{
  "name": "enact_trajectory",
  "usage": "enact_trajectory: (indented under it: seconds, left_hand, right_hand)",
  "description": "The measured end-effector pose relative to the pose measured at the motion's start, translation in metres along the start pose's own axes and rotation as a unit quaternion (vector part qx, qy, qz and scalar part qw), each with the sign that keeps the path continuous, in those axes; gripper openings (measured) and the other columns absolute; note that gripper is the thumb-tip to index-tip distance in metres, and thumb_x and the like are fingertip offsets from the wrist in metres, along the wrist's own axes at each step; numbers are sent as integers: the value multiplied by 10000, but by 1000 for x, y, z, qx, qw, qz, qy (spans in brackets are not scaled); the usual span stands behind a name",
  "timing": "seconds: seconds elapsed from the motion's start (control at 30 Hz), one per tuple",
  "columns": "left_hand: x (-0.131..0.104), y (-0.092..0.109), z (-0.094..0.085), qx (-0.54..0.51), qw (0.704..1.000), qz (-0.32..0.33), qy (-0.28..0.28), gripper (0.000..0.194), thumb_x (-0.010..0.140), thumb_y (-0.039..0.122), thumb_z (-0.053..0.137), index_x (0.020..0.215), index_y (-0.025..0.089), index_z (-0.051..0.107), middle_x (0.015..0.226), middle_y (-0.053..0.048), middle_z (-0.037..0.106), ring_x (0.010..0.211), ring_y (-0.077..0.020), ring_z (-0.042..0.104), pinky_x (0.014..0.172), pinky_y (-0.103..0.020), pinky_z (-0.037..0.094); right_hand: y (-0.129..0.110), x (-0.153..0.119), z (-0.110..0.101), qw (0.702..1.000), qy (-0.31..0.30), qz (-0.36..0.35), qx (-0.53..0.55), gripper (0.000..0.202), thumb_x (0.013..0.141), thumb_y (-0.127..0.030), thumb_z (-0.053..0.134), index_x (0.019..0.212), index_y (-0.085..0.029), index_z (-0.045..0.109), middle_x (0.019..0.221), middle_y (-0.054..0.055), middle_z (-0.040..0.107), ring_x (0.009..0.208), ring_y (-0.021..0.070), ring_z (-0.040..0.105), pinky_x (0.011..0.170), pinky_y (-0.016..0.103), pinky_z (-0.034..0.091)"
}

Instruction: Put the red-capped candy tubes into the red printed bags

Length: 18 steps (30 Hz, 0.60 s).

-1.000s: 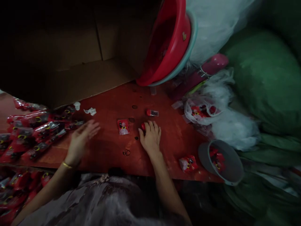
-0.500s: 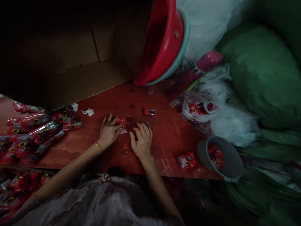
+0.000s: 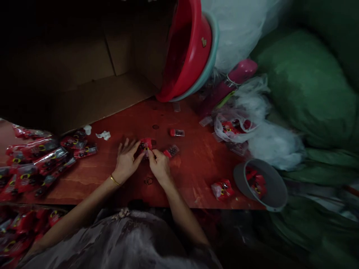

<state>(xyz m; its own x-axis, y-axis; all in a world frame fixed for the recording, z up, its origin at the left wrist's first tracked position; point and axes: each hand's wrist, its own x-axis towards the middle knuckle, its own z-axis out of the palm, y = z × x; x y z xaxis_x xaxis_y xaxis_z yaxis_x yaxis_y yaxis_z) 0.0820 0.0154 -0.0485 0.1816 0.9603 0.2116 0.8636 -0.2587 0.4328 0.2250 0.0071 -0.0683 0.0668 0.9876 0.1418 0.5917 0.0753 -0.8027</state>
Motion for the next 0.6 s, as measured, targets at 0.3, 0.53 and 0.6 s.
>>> enact_trajectory:
  seconds: [0.3, 0.53, 0.6]
  left_hand:
    - [3, -4, 2, 73, 995, 6, -62, 365, 836, 384, 526, 1166, 280, 641, 1382, -112, 478, 1350, -376, 285, 1085, -585, 204]
    - [4, -2, 0, 50, 997, 8, -58, 352, 836, 383, 522, 1122, 241, 670, 1362, -143, 493, 1354, -386, 268, 1087, -603, 165]
    - [3, -1, -4, 16, 999, 12, -42, 355, 859, 364, 486, 1123, 207, 665, 1368, -154, 484, 1362, -372, 259, 1089, -600, 155]
  right_hand:
    - [-3, 1, 1, 975, -3, -16, -223, 319, 925, -301, 406, 822, -169, 677, 735, 57, 666, 636, 145, 579, 546, 248, 305]
    - [-1, 4, -12, 989, 98, -59, -90, 328, 922, -329, 397, 864, -157, 671, 777, 73, 667, 698, 151, 598, 631, 238, 411]
    - [-4, 4, -16, 994, 98, -38, -4, 354, 922, -371, 402, 737, -170, 627, 598, 16, 597, 569, 126, 550, 573, 225, 405]
